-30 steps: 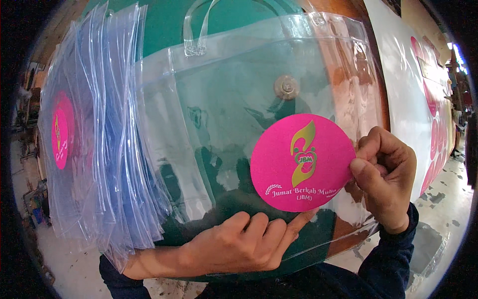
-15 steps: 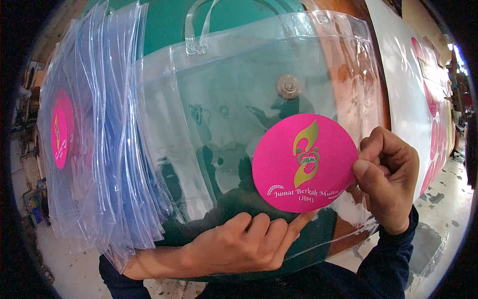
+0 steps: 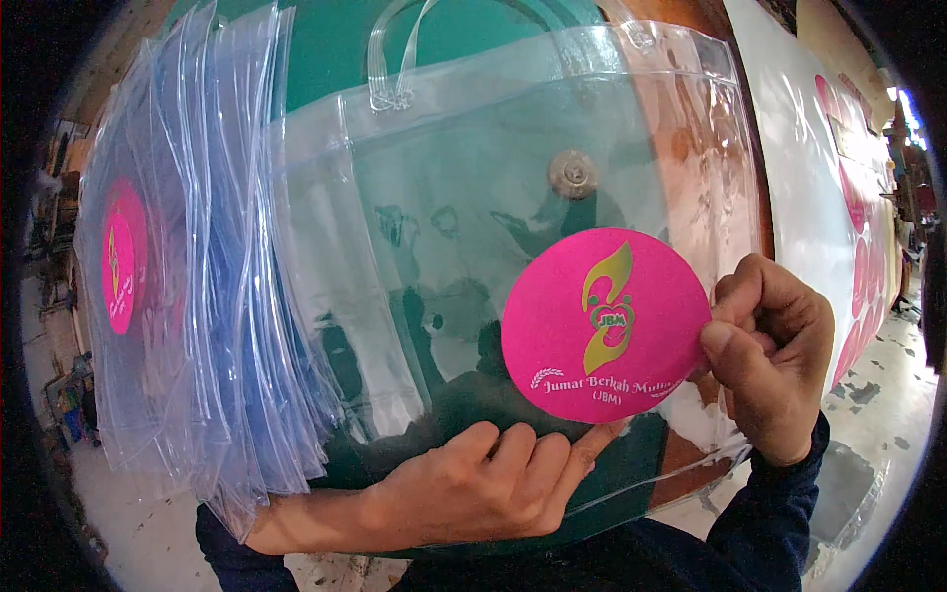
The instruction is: The person peels a sticker from a sheet and applies it to a plastic bag on a table by hand, pressing and smoothing it down.
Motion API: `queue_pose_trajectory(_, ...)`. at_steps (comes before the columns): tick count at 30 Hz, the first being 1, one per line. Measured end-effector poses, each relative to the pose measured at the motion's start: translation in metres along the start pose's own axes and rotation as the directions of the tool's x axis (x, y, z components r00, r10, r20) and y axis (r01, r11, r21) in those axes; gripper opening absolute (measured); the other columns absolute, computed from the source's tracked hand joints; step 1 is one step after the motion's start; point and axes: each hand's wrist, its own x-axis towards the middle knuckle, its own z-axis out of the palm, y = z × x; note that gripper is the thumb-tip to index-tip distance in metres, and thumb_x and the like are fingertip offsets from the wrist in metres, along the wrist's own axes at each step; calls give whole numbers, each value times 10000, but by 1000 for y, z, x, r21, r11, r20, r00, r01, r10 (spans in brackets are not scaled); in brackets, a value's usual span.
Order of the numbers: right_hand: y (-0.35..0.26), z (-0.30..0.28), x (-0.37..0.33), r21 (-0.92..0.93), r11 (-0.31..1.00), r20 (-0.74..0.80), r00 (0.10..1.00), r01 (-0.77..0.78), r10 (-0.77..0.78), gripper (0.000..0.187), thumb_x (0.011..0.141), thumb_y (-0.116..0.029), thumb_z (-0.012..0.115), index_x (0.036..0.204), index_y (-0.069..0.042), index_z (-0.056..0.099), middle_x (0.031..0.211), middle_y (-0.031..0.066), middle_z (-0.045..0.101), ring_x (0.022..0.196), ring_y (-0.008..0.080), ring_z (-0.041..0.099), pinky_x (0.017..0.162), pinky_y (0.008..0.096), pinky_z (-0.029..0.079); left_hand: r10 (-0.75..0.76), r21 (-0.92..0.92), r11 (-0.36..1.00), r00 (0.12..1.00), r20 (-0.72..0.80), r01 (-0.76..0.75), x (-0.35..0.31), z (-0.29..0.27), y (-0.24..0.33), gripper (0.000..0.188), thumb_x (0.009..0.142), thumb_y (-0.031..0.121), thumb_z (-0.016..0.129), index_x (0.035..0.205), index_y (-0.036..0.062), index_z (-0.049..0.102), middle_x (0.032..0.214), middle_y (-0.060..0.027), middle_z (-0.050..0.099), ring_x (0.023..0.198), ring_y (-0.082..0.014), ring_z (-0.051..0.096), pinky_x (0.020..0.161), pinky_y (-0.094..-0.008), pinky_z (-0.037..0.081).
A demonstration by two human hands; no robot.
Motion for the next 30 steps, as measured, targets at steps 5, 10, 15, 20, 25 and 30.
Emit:
queue_pose_trajectory(5, -4, 2, 0, -39, 996, -24, 997, -78, 77, 153, 707, -107, 633, 668, -23, 511, 561, -29, 466, 466, 6, 368, 431, 158, 273, 21, 25, 999, 998, -56, -20, 1, 3, -2, 348, 775, 146, 518, 1104, 142, 632, 538, 70, 226, 482, -56, 286, 460, -230, 158)
queue_pose_trajectory(10, -2, 1, 1, 7, 1000, -24, 999, -22, 22, 87, 724, -27, 626, 691, -17, 546, 572, -62, 473, 477, -30, 306, 426, 143, 205, 25, 39, 999, 999, -48, -23, 2, 3, -2, 349, 774, 151, 510, 1100, 132, 633, 539, 72, 229, 487, -55, 292, 459, -227, 161)
queue_pose_trajectory(15, -5, 1, 2, -75, 991, -26, 994, -111, 110, 220, 703, -168, 625, 647, -22, 470, 551, 13, 463, 454, 54, 456, 447, 175, 376, 1, 4, 1000, 1000, -29, -1, 1, 2, -1, 363, 762, 150, 521, 1109, 135, 629, 552, 72, 243, 488, -54, 294, 462, -228, 166)
queue_pose_trajectory(20, -7, 1, 1, -79, 991, -20, 995, -104, 102, 213, 698, -166, 620, 644, -26, 470, 552, 11, 463, 461, 54, 451, 449, 173, 363, 17, 5, 1000, 1000, -18, -17, 0, 2, -1, 372, 756, 145, 522, 1113, 141, 627, 568, 62, 248, 489, -56, 297, 466, -231, 170)
queue_pose_trajectory(25, -12, 0, 0, -80, 987, -16, 990, -139, 138, 218, 694, -174, 624, 643, -31, 469, 553, 6, 463, 469, 47, 444, 454, 167, 346, 18, -22, 1000, 1000, -7, -18, 2, 0, -2, 362, 768, 142, 518, 1114, 132, 626, 567, 54, 252, 490, -60, 303, 463, -234, 169)
queue_pose_trajectory(30, -2, 2, -2, 36, 998, -24, 998, -54, 55, 82, 732, -30, 629, 692, -10, 560, 598, -44, 507, 490, -26, 320, 433, 147, 208, 20, -27, 999, 1000, -6, -20, 2, 1, -4, 365, 766, 143, 515, 1114, 131, 625, 566, 53, 270, 488, -57, 308, 458, -226, 170)
